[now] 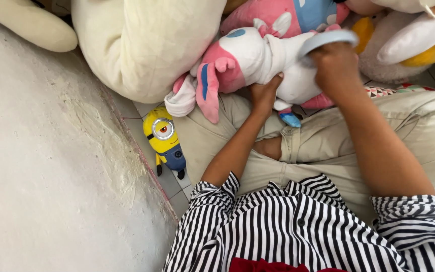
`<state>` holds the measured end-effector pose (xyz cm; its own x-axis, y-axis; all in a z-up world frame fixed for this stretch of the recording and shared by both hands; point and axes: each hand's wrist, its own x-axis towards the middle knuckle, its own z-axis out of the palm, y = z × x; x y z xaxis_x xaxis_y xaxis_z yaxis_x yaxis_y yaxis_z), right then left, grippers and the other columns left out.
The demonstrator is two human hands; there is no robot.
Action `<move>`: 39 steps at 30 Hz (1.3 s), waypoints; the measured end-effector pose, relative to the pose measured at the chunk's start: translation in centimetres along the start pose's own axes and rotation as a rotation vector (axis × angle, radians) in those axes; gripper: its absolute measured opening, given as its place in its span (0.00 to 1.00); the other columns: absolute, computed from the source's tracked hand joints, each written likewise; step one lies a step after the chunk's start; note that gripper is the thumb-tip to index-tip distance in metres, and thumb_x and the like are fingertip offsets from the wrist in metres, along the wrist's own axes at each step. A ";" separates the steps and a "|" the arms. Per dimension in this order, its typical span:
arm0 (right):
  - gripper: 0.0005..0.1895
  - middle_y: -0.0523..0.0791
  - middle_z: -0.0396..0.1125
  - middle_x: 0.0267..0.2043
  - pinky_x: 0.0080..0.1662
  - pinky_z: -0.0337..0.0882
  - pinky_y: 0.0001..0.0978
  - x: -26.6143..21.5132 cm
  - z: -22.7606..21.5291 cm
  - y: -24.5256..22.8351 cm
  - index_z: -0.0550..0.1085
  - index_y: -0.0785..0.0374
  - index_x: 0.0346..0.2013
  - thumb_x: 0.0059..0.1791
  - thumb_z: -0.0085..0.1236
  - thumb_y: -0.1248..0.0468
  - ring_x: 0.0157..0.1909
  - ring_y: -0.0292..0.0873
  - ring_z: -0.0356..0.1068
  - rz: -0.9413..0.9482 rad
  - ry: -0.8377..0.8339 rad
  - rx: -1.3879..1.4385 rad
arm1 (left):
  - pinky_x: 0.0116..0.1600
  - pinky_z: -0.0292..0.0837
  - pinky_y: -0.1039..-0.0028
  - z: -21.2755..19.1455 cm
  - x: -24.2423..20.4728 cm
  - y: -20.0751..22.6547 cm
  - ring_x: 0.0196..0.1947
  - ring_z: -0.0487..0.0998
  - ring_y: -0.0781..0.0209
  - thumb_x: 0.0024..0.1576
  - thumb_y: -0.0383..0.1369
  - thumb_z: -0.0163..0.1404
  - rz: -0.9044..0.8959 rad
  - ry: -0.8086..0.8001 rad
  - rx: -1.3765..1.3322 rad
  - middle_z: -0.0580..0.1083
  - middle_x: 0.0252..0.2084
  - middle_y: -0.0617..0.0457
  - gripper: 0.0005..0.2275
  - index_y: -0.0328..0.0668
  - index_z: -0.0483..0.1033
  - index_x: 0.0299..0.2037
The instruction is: Using a small brush to clean and groom a plush toy while rotating it to reach all surfaces.
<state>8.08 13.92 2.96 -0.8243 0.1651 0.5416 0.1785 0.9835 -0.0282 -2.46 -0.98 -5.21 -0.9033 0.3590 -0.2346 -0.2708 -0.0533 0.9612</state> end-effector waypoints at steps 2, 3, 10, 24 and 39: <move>0.16 0.47 0.75 0.51 0.57 0.65 0.41 -0.5 -0.4 1.7 0.85 0.60 0.48 0.47 0.57 0.70 0.50 0.51 0.69 0.022 0.018 -0.056 | 0.51 0.74 0.72 -0.1 0.2 -0.4 0.44 0.78 0.54 0.49 0.30 0.59 0.007 -0.033 -0.041 0.77 0.48 0.39 0.23 0.18 0.73 0.53; 0.16 0.46 0.75 0.52 0.69 0.62 0.42 -0.7 -0.6 2.5 0.86 0.60 0.50 0.50 0.58 0.69 0.54 0.51 0.68 0.040 0.037 -0.109 | 0.51 0.74 0.73 -0.3 0.3 -0.7 0.44 0.77 0.55 0.50 0.29 0.59 0.016 -0.060 -0.081 0.77 0.48 0.40 0.22 0.18 0.73 0.53; 0.15 0.47 0.74 0.47 0.68 0.60 0.48 -0.3 -0.1 -3.6 0.82 0.63 0.41 0.42 0.55 0.71 0.51 0.54 0.69 -0.058 -0.174 0.288 | 0.44 0.71 0.76 -0.9 1.3 -3.7 0.41 0.76 0.61 0.55 0.30 0.58 -0.008 -0.077 -0.125 0.77 0.45 0.44 0.19 0.21 0.75 0.53; 0.19 0.54 0.73 0.50 0.59 0.64 0.45 0.9 1.4 -3.9 0.81 0.72 0.49 0.44 0.56 0.77 0.51 0.58 0.68 -0.041 0.065 0.378 | 0.45 0.75 0.73 -0.6 -0.5 -0.9 0.40 0.77 0.56 0.51 0.27 0.58 0.028 -0.107 -0.039 0.78 0.44 0.41 0.19 0.22 0.75 0.51; 0.23 0.57 0.73 0.51 0.53 0.70 0.47 -0.8 5.2 -0.9 0.77 0.73 0.52 0.42 0.55 0.80 0.49 0.61 0.70 0.051 0.032 0.425 | 0.47 0.75 0.71 -0.4 -0.2 -1.7 0.42 0.77 0.54 0.50 0.30 0.59 0.050 -0.080 -0.001 0.77 0.46 0.39 0.23 0.19 0.73 0.53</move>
<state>5.81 13.27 -1.83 -0.8020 0.2182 0.5560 -0.0245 0.9181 -0.3957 -1.93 -1.38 -6.82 -0.8863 0.4291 -0.1742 -0.2265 -0.0735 0.9712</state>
